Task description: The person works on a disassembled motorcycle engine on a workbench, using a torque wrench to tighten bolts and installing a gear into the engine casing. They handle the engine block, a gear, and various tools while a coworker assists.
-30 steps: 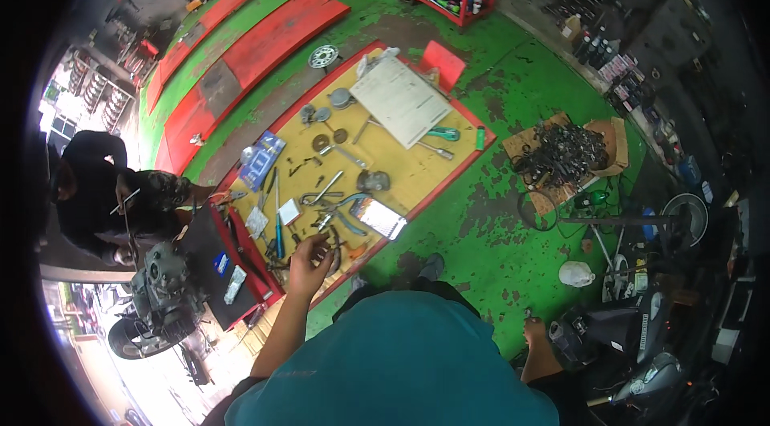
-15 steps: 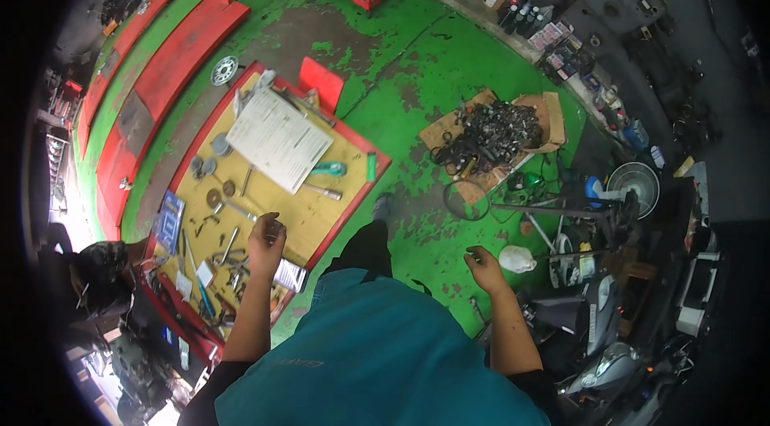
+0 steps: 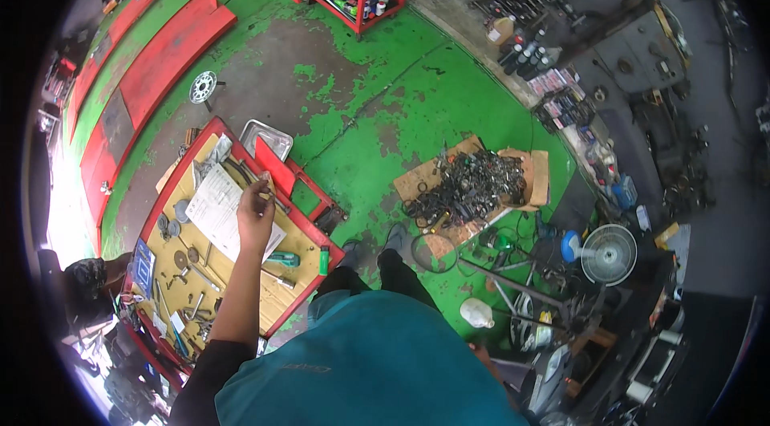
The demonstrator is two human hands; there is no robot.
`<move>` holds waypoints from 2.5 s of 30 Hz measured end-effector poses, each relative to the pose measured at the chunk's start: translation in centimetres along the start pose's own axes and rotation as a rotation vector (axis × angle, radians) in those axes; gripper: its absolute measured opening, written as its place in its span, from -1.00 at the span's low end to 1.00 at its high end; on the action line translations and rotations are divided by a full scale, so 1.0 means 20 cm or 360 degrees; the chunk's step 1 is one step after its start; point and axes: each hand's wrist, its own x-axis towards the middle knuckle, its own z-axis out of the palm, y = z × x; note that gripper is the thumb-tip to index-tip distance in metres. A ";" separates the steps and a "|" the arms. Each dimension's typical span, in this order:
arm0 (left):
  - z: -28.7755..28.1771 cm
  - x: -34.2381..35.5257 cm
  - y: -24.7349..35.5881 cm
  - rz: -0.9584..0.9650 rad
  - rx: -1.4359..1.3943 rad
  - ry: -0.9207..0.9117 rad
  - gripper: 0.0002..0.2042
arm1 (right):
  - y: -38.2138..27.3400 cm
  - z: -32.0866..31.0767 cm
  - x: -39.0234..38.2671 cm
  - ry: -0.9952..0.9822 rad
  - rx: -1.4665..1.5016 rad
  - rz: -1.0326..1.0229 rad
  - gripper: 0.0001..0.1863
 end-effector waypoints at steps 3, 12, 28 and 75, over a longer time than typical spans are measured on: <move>0.10 0.12 0.02 -0.0070 0.0013 0.0173 -0.65 | -0.04 -0.13 0.23 -0.0080 -0.0053 -0.0057 -0.68; 0.29 0.12 0.01 -0.0419 -0.0037 0.0392 -0.68 | -1.00 -0.86 1.29 -0.0022 -0.0038 -0.0722 -0.71; -0.19 1.30 -0.11 -0.0732 0.0165 0.0883 -0.67 | -3.97 -0.48 1.73 -0.0132 -0.0642 -0.1234 -0.69; -1.70 2.23 -1.46 -0.2158 -0.0682 0.3302 -0.36 | -8.71 3.97 0.33 -0.0923 -0.2964 -0.1995 -0.71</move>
